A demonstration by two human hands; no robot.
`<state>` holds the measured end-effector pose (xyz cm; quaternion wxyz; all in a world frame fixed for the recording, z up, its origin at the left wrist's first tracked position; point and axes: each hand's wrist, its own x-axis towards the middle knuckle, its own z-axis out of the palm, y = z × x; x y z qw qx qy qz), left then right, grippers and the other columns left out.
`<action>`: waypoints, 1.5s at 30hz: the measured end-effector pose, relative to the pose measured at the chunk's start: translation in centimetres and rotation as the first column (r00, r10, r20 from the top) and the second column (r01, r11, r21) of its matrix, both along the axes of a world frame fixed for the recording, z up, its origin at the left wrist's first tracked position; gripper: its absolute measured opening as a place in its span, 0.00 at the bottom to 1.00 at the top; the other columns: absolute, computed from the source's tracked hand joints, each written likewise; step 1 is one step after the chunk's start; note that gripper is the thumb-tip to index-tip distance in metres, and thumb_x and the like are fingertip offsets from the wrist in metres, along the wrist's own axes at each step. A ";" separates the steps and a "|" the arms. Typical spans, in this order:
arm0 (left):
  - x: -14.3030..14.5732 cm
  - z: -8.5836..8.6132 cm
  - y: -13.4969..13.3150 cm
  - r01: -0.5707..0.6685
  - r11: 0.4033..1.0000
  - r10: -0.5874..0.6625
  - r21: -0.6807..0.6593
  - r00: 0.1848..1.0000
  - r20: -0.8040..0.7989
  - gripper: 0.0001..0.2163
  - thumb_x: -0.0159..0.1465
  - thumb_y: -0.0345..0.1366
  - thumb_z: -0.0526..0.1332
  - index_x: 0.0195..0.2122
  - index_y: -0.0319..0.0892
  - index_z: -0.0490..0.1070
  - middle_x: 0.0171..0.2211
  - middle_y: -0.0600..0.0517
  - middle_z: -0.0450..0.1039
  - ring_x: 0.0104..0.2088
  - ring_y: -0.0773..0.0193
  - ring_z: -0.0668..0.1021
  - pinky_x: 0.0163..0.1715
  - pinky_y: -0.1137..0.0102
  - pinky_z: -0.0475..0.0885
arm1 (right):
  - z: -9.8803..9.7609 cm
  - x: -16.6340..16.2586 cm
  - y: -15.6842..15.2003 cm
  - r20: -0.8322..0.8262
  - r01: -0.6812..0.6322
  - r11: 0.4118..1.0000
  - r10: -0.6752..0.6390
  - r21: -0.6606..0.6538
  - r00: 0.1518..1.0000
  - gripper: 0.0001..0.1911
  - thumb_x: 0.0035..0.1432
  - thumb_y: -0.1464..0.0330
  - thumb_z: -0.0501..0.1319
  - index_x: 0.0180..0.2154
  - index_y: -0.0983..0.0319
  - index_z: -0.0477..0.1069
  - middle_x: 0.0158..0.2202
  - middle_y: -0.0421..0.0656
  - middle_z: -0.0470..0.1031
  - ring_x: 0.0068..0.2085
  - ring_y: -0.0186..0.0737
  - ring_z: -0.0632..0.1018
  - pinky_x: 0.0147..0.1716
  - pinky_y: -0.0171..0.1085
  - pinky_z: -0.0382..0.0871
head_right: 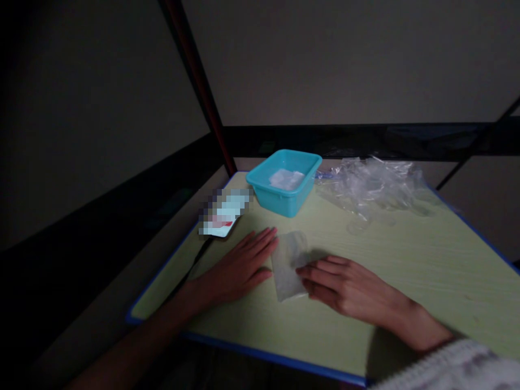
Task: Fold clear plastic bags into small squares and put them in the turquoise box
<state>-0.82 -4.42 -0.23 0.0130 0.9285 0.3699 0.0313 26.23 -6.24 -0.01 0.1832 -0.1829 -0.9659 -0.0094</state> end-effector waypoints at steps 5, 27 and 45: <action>0.6 -0.5 -2.7 0.137 0.973 -0.164 0.188 0.977 0.134 0.16 0.68 0.34 0.49 0.56 0.37 0.62 0.60 0.45 0.62 0.63 0.59 0.60 0.62 0.60 0.54 | 0.8 0.1 -0.3 0.026 -0.001 0.997 -0.001 0.077 1.000 0.14 0.65 0.74 0.49 0.42 0.63 0.73 0.35 0.46 0.78 0.37 0.39 0.76 0.37 0.39 0.71; 2.6 -0.5 -4.0 0.073 0.983 -0.109 0.168 0.970 0.216 0.09 0.61 0.38 0.58 0.38 0.39 0.66 0.40 0.46 0.73 0.43 0.56 0.74 0.46 0.61 0.69 | -0.3 0.1 0.5 0.078 0.012 0.993 -0.022 0.121 0.997 0.13 0.65 0.74 0.49 0.34 0.65 0.71 0.29 0.45 0.75 0.33 0.40 0.74 0.34 0.40 0.69; 2.5 -0.3 -4.0 0.275 0.960 -0.279 0.048 0.941 0.192 0.25 0.64 0.42 0.57 0.59 0.35 0.57 0.62 0.42 0.58 0.64 0.55 0.58 0.62 0.61 0.55 | 0.5 0.4 0.3 0.018 -0.021 0.995 0.019 0.098 1.000 0.13 0.65 0.74 0.50 0.34 0.65 0.72 0.35 0.47 0.76 0.37 0.41 0.73 0.35 0.41 0.67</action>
